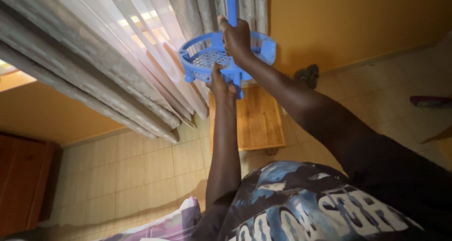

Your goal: The person assembles a blue plastic three-tier rack by hand. They repeatedly insert the vertical support poles into the circular tiers, stacking them one by one to form the complete unit.

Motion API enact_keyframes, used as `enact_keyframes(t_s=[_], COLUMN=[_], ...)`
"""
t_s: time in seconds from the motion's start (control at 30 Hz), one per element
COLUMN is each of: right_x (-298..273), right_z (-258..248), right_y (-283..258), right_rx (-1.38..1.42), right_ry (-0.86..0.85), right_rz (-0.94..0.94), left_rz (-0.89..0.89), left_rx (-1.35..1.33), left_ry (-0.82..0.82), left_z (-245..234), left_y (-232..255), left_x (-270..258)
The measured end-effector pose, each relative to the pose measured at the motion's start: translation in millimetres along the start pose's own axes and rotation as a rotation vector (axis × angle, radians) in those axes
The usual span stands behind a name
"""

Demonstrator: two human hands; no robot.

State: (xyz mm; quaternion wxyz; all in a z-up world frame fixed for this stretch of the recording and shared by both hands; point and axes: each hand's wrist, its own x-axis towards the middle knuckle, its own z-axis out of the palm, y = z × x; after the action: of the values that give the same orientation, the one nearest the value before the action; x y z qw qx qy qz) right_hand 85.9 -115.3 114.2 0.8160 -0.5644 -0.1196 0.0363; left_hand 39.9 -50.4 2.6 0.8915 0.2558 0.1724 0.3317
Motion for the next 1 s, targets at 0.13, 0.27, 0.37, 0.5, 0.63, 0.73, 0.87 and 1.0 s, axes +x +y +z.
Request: enact_keyframes(t_s=[0.13, 0.27, 0.37, 0.5, 0.63, 0.73, 0.87, 1.0], right_x=[9, 47, 77, 102, 115, 121, 115, 106], right_z=[-21, -65, -90, -109, -111, -114, -126, -135], right_y=[-21, -25, 10, 70, 91, 82, 68, 55], right_rx=[0.278, 0.280, -0.508, -1.298, -1.223, -1.419, -1.619, -1.633], right_ry=[-0.508, -0.553, -0.414, -0.399, -0.035, -0.102, -0.260, -0.390], right_rz=[0.203, 0.166, -0.272, -0.535, -0.460, -0.276, -0.301, -0.293], left_rz=[-0.149, -0.157, -0.063, 0.031, 0.014, 0.090, -0.031, -0.166], left_rx=[-0.129, -0.120, -0.154, -0.106, -0.076, -0.057, 0.009, 0.021], left_ry=[-0.028, -0.075, -0.172, -0.219, -0.182, -0.296, -0.231, -0.167], left_z=[-5, -3, 3, 19, 21, 18, 12, 5], left_y=[6, 22, 32, 29, 25, 24, 32, 47], left_x=[1, -3, -15, -36, -50, -52, -50, -39])
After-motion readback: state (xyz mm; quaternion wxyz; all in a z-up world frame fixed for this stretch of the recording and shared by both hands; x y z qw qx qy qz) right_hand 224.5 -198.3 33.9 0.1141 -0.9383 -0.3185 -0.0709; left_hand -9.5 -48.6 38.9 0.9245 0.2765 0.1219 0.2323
